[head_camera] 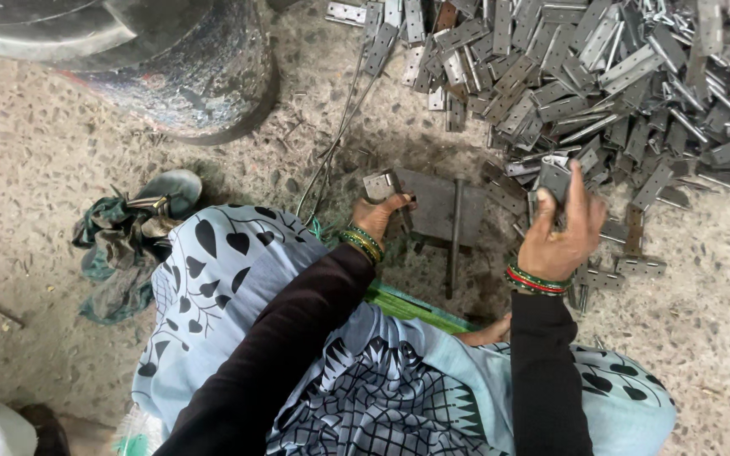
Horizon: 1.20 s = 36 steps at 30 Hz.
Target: The person sits on the floor and assembles metal hinges by placing two hinge plates together and inserting a metal pin. They use a hammer to tap the pin into place and then drop the assembled hinge into a nearby bucket.
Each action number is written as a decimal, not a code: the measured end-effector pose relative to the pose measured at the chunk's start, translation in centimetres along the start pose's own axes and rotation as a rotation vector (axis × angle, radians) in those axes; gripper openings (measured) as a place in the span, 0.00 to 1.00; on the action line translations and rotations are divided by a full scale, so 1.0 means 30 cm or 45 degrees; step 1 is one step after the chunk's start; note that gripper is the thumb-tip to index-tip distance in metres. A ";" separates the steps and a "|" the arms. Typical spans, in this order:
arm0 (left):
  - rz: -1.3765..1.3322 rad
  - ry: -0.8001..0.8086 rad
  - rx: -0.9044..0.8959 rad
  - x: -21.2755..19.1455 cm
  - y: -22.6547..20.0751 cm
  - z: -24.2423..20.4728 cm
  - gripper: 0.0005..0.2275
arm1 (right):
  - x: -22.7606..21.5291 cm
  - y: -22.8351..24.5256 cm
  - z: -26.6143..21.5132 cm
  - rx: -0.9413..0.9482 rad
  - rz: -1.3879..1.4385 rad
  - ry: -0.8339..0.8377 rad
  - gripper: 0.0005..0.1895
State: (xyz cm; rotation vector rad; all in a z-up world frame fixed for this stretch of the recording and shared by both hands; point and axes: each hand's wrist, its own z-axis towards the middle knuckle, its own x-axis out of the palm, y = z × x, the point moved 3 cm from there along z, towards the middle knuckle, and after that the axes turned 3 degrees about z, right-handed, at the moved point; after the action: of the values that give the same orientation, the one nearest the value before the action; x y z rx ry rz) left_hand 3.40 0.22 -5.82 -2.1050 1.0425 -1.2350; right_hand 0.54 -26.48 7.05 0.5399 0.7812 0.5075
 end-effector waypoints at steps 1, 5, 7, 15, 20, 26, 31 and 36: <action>0.021 0.000 -0.014 0.000 0.001 -0.004 0.12 | 0.003 0.015 -0.019 -0.095 -0.141 -0.056 0.24; 0.069 0.006 -0.099 0.024 -0.014 -0.020 0.13 | 0.199 -0.074 -0.128 -0.079 -0.821 0.731 0.43; 0.146 -0.024 -0.131 0.029 -0.034 -0.022 0.13 | 0.225 -0.174 -0.178 0.217 -0.776 0.819 0.33; 0.184 0.099 -0.184 0.028 -0.015 -0.021 0.16 | 0.218 -0.309 -0.217 0.275 -0.560 0.725 0.23; 0.375 0.084 -0.288 0.035 -0.016 -0.025 0.21 | 0.162 -0.182 -0.135 0.324 -0.529 0.562 0.17; 0.146 0.266 -0.377 0.062 0.006 -0.058 0.25 | 0.201 0.148 -0.226 -0.144 0.097 0.717 0.23; 0.270 0.025 -0.302 0.033 -0.019 -0.041 0.18 | 0.242 0.031 -0.170 0.451 -0.098 1.226 0.27; 0.208 0.107 -0.265 0.043 -0.011 -0.032 0.17 | 0.117 -0.354 0.026 0.185 -1.116 0.588 0.24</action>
State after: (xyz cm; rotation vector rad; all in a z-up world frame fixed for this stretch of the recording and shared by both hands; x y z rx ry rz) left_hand 3.07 -0.65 -4.47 -2.0835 1.4052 -1.1872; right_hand 5.63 -32.54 -0.90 0.1646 1.3991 -0.2566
